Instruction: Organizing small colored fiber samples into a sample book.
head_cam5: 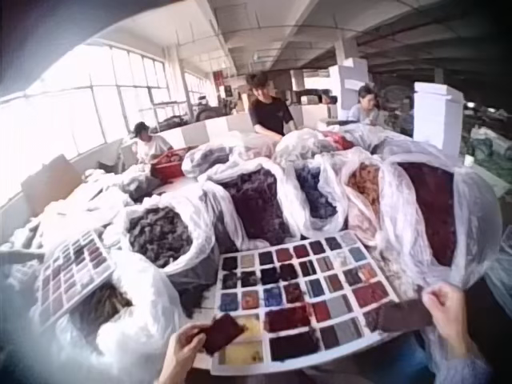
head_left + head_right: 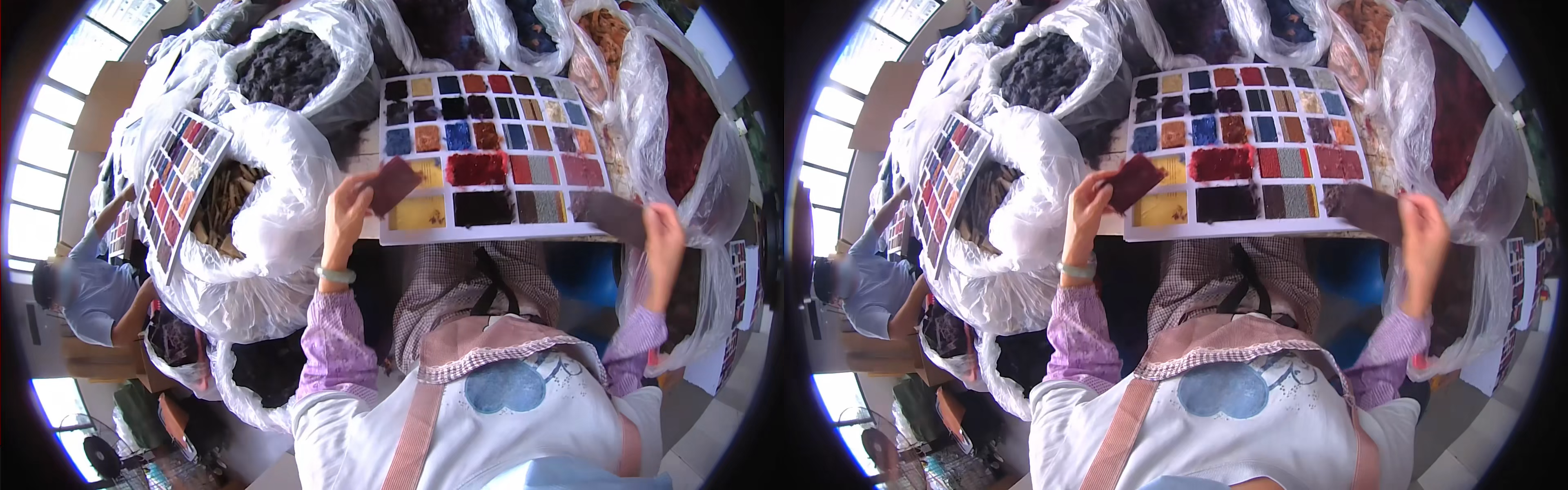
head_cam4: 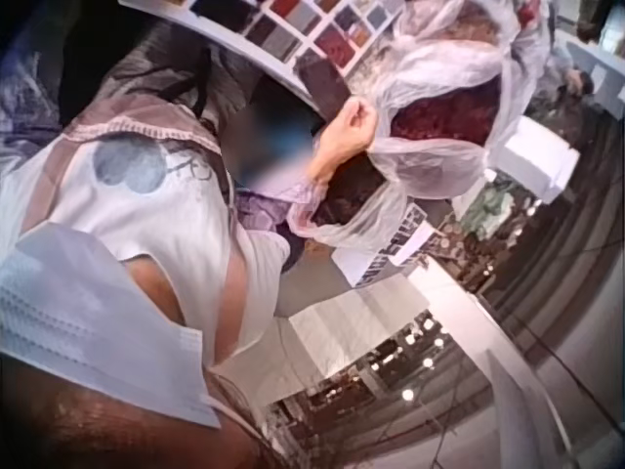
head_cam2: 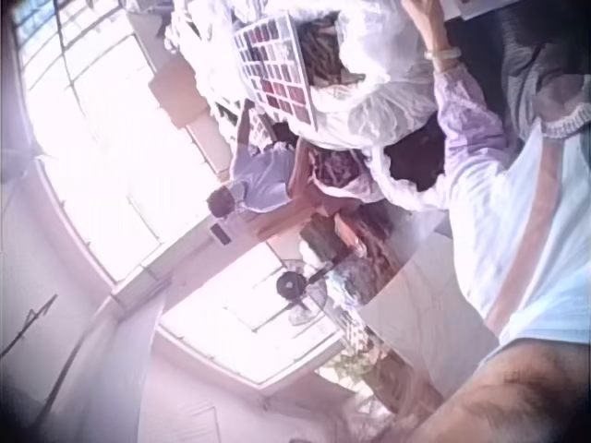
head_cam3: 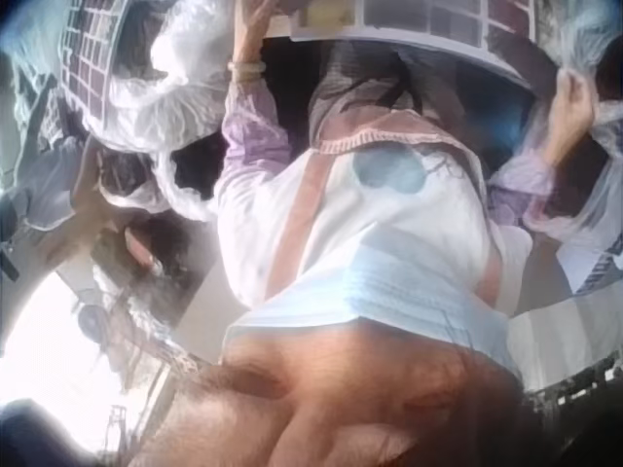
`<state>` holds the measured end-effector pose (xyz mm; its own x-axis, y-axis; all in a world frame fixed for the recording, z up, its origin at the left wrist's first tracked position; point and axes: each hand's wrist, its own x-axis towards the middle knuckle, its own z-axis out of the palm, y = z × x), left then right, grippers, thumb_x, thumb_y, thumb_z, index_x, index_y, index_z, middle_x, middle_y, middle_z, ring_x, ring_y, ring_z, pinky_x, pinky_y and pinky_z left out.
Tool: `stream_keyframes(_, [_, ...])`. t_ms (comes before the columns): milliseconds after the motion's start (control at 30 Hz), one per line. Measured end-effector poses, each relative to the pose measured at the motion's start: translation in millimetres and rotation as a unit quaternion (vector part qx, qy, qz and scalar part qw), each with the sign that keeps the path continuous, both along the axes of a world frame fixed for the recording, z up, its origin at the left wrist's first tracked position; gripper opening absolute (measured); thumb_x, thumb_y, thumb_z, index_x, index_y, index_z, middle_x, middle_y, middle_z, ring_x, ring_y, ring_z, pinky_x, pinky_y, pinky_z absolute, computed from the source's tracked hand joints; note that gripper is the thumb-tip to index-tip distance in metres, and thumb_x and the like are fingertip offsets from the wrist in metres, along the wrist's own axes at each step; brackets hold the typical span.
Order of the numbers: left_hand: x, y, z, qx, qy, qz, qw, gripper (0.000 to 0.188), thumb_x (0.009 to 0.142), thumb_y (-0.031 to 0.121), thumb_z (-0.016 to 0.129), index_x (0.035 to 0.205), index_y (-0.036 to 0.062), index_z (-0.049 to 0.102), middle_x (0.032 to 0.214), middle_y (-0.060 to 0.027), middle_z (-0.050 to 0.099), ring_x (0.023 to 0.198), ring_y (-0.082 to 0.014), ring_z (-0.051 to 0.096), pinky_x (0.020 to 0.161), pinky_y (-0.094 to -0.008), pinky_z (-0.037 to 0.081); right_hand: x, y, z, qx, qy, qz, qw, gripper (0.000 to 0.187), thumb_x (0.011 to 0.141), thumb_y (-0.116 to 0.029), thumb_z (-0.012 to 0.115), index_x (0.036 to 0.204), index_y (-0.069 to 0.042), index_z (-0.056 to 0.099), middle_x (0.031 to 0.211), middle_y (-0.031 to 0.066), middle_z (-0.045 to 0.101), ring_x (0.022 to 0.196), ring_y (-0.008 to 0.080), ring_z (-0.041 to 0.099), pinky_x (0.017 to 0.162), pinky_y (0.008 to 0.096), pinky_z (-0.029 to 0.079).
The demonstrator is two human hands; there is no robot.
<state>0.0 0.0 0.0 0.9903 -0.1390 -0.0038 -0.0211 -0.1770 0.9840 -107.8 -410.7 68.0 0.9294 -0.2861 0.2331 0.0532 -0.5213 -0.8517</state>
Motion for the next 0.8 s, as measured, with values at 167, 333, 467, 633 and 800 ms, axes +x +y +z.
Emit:
stream_keyframes(167, [61.4,-9.2,0.1,0.184,-0.069,-0.134,0.971,0.025,0.078,0.005,0.043,0.090,0.0072,0.064,0.075,-0.0168,0.061,0.067,-0.0272,0.060,0.063,-0.0321,0.046,53.8,123.3,-34.6,0.038,0.072,0.158,0.984,0.011,0.080,-0.012,0.057,0.078,-0.001,0.057,0.068,0.0006,0.058,0.062,0.0046,0.053,0.055,0.0203,0.042])
stream_keyframes(333, [52.4,-42.0,-36.9,0.295,-0.242,0.067,0.922,0.019,0.078,0.004,0.044,0.083,0.0083,0.062,0.074,-0.0198,0.058,0.073,-0.0355,0.057,0.064,-0.0416,0.044,79.4,203.6,-80.5,-0.006,0.058,0.139,0.989,0.010,0.074,-0.010,0.057,0.071,-0.002,0.053,0.067,0.0133,0.060,0.064,0.0282,0.061,0.057,0.0342,0.047])
stream_keyframes(467, [39.9,-39.1,-42.3,0.209,-0.255,0.190,0.925,0.016,0.077,0.000,0.046,0.086,0.0067,0.057,0.076,-0.0175,0.057,0.074,-0.0353,0.055,0.065,-0.0413,0.043,83.5,217.3,-92.6,-0.048,-0.031,0.139,0.989,0.007,0.073,-0.007,0.055,0.071,-0.003,0.049,0.062,0.0116,0.057,0.061,0.0300,0.058,0.057,0.0370,0.046])
stream_keyframes(633, [39.7,-38.4,-39.0,0.293,-0.231,0.207,0.904,0.015,0.076,-0.001,0.046,0.087,0.0050,0.054,0.085,-0.0167,0.056,0.078,-0.0342,0.055,0.065,-0.0416,0.043,81.4,223.2,-90.3,-0.133,-0.071,0.172,0.974,0.010,0.072,-0.005,0.058,0.074,-0.004,0.048,0.076,0.0099,0.050,0.066,0.0291,0.057,0.056,0.0364,0.046])
stream_keyframes(800, [19.6,-31.1,-21.7,0.198,-0.202,0.065,0.957,0.025,0.072,0.008,0.059,0.097,0.0088,0.057,0.091,-0.0156,0.058,0.075,-0.0298,0.057,0.069,-0.0365,0.045,79.4,201.3,-80.3,-0.125,-0.063,0.161,0.977,0.025,0.071,-0.013,0.066,0.091,-0.009,0.052,0.090,0.0078,0.048,0.073,0.0244,0.057,0.063,0.0344,0.048])
